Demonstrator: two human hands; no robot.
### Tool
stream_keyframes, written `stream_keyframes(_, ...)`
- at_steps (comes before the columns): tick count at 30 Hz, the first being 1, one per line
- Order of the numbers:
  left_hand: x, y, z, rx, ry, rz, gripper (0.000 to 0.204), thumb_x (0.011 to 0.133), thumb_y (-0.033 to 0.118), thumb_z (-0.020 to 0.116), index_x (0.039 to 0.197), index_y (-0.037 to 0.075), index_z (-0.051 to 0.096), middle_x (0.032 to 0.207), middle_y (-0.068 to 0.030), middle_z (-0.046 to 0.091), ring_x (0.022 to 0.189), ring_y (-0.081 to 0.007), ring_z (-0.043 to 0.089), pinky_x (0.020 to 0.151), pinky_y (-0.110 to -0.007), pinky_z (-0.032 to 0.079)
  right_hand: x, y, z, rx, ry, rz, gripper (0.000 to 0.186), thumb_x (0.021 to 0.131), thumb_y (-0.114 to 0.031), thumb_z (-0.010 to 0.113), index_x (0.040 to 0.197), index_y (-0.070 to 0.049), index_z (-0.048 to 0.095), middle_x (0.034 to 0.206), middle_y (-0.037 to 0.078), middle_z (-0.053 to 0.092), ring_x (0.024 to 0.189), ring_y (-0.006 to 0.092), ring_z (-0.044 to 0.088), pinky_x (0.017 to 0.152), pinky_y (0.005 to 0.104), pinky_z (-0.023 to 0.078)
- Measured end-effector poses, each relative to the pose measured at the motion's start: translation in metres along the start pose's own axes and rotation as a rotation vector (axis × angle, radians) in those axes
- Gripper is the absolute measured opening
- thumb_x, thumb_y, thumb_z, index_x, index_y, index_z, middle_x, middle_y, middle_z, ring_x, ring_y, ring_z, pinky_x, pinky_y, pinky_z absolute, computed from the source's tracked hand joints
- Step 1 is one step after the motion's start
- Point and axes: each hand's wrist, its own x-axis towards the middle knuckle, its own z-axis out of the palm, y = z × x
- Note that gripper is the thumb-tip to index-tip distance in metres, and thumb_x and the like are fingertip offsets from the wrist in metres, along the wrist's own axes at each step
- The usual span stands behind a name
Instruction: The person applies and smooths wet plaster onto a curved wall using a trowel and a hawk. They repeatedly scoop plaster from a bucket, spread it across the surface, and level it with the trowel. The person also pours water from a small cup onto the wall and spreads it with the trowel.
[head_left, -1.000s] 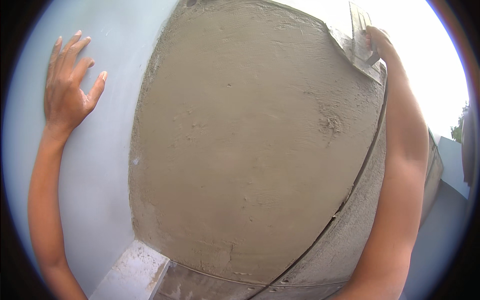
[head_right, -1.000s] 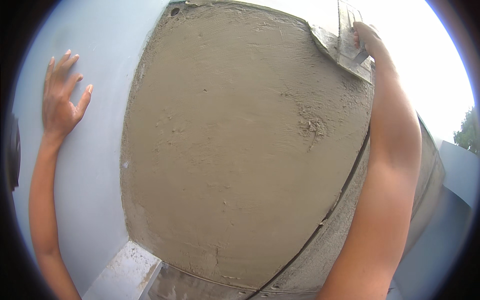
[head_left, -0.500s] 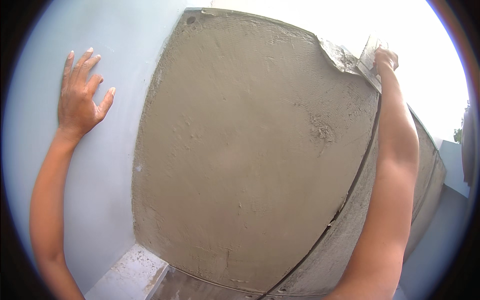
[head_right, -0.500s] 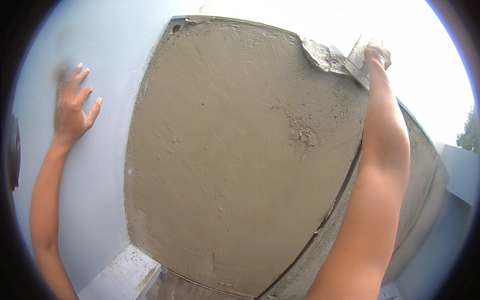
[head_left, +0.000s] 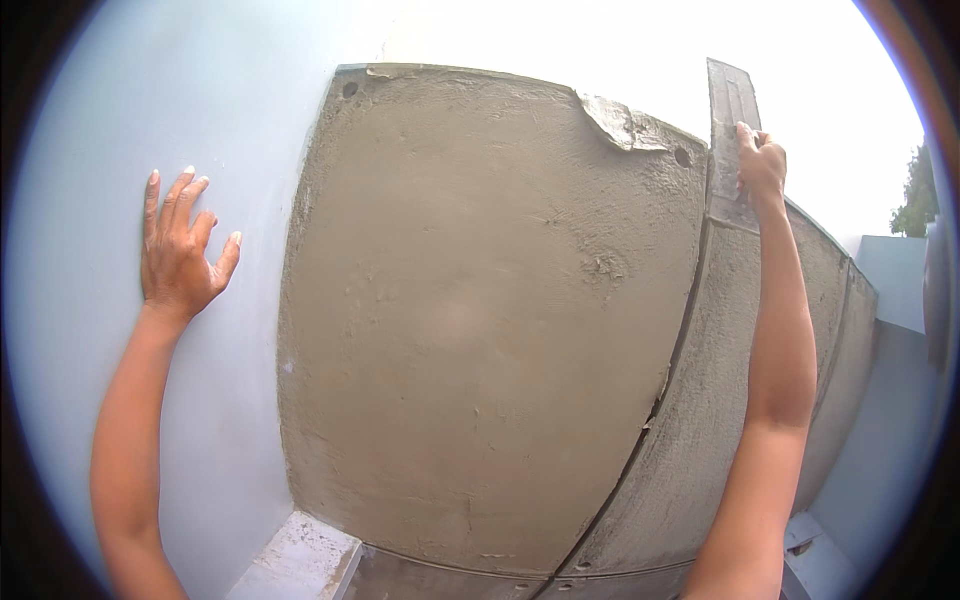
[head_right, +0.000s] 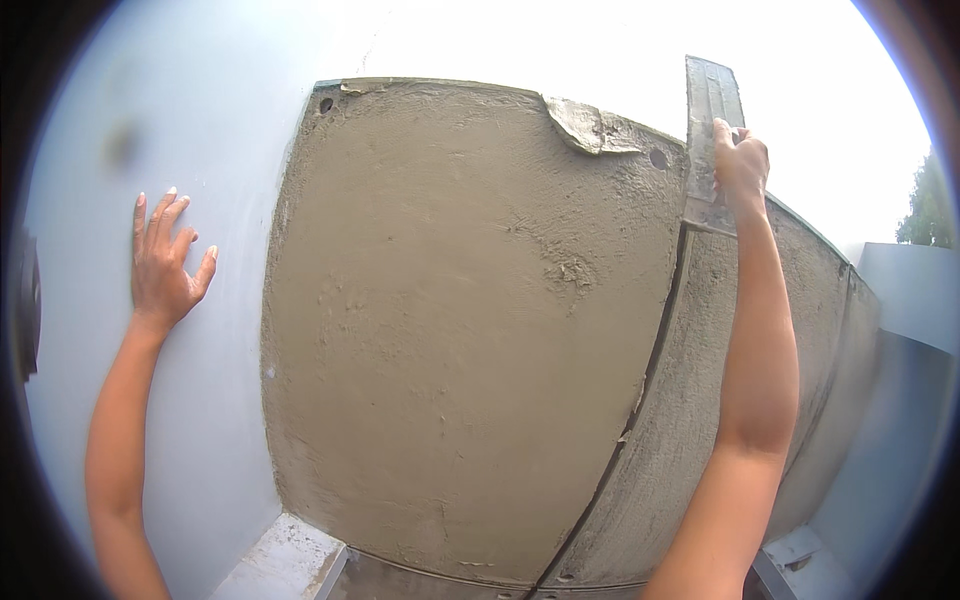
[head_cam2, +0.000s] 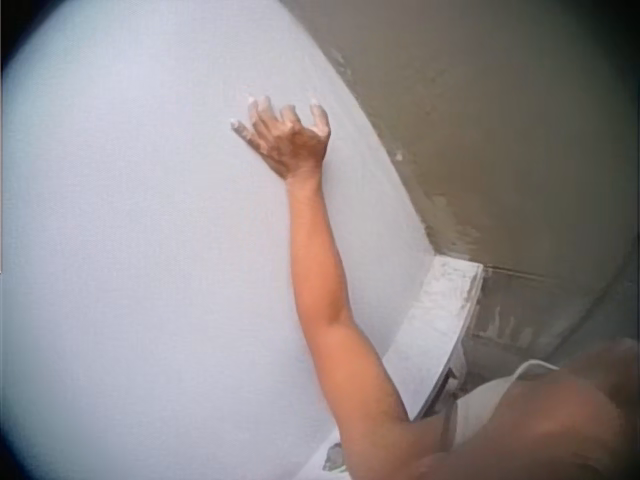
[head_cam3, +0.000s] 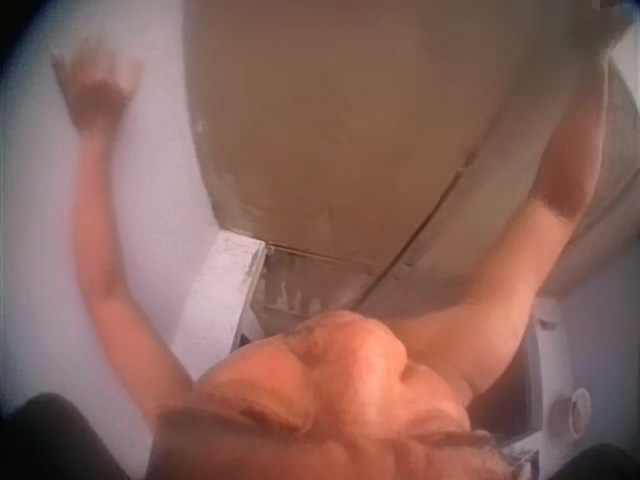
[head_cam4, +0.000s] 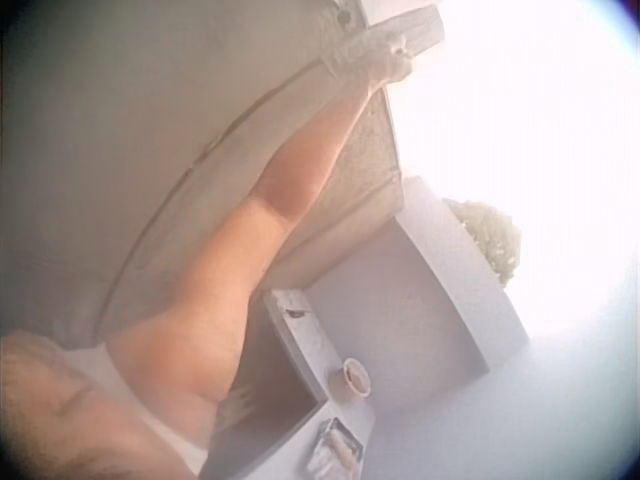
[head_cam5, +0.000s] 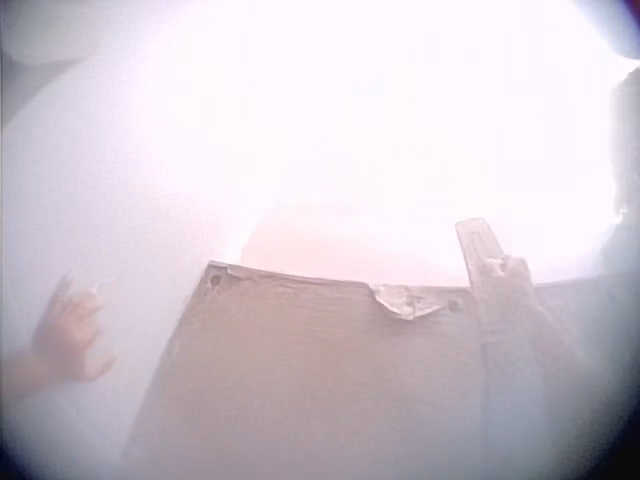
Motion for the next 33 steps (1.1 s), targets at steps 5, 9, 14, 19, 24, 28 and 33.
stream_keyframes(5,0.000,0.000,-0.001,-0.003,-0.006,-0.029,0.024,0.083,0.026,0.073,0.076,0.004,0.068,0.127,-0.0151,0.061,0.138,-0.0274,0.046,0.128,-0.050,0.017,-0.087,-0.002,0.036,-0.238,0.037,-0.412,0.057,0.100,-0.040,0.060,0.122,0.013,0.060,0.093,0.030,0.072,0.092,0.0435,0.072,0.082,0.0484,0.058)
stream_keyframes(9,-0.001,-0.001,0.000,-0.026,-0.001,-0.010,0.024,0.083,0.026,0.073,0.074,0.004,0.068,0.127,-0.0154,0.062,0.137,-0.0267,0.047,0.129,-0.050,0.017,-0.110,-0.018,0.052,-0.184,-0.089,-0.332,0.054,0.100,-0.042,0.060,0.114,0.010,0.063,0.087,0.030,0.071,0.086,0.0452,0.072,0.076,0.0493,0.058)
stream_keyframes(14,0.000,-0.001,0.000,0.005,-0.016,-0.029,0.024,0.083,0.027,0.074,0.075,0.005,0.069,0.127,-0.0142,0.062,0.137,-0.0255,0.047,0.129,-0.049,0.017,-0.116,-0.035,0.073,-0.259,-0.051,-0.439,0.047,0.101,-0.041,0.058,0.098,0.005,0.060,0.078,0.029,0.069,0.080,0.0471,0.071,0.070,0.0524,0.057)
stream_keyframes(19,0.000,0.000,0.000,0.007,-0.024,-0.028,0.024,0.084,0.028,0.074,0.076,0.006,0.069,0.127,-0.0132,0.063,0.137,-0.0246,0.047,0.129,-0.048,0.017,-0.093,-0.051,0.088,-0.446,-0.069,-0.321,0.044,0.103,-0.042,0.052,0.103,0.002,0.059,0.085,0.028,0.072,0.087,0.0458,0.072,0.074,0.0542,0.059)
stream_keyframes(24,-0.001,-0.001,0.000,0.030,-0.002,0.002,0.024,0.084,0.028,0.074,0.076,0.006,0.069,0.126,-0.0133,0.063,0.138,-0.0245,0.046,0.129,-0.047,0.017,-0.040,-0.046,0.087,-0.530,-0.006,-0.209,0.044,0.104,-0.042,0.051,0.107,0.001,0.060,0.096,0.027,0.073,0.097,0.0427,0.072,0.081,0.0520,0.059)
stream_keyframes(28,0.000,-0.001,0.000,0.005,-0.029,-0.046,0.024,0.084,0.028,0.074,0.075,0.006,0.068,0.126,-0.0135,0.063,0.138,-0.0245,0.046,0.129,-0.047,0.016,-0.024,-0.005,0.045,-0.534,0.114,-0.077,0.045,0.102,-0.043,0.053,0.102,0.001,0.062,0.102,0.028,0.072,0.103,0.0426,0.071,0.087,0.0514,0.057)
stream_keyframes(33,-0.001,0.001,0.000,-0.027,-0.018,-0.059,0.024,0.084,0.027,0.075,0.074,0.006,0.068,0.128,-0.0131,0.062,0.138,-0.0241,0.046,0.130,-0.047,0.015,-0.045,0.039,0.006,-0.077,-0.180,0.197,0.047,0.100,-0.042,0.054,0.099,0.004,0.065,0.100,0.030,0.070,0.100,0.0446,0.068,0.089,0.0529,0.052)
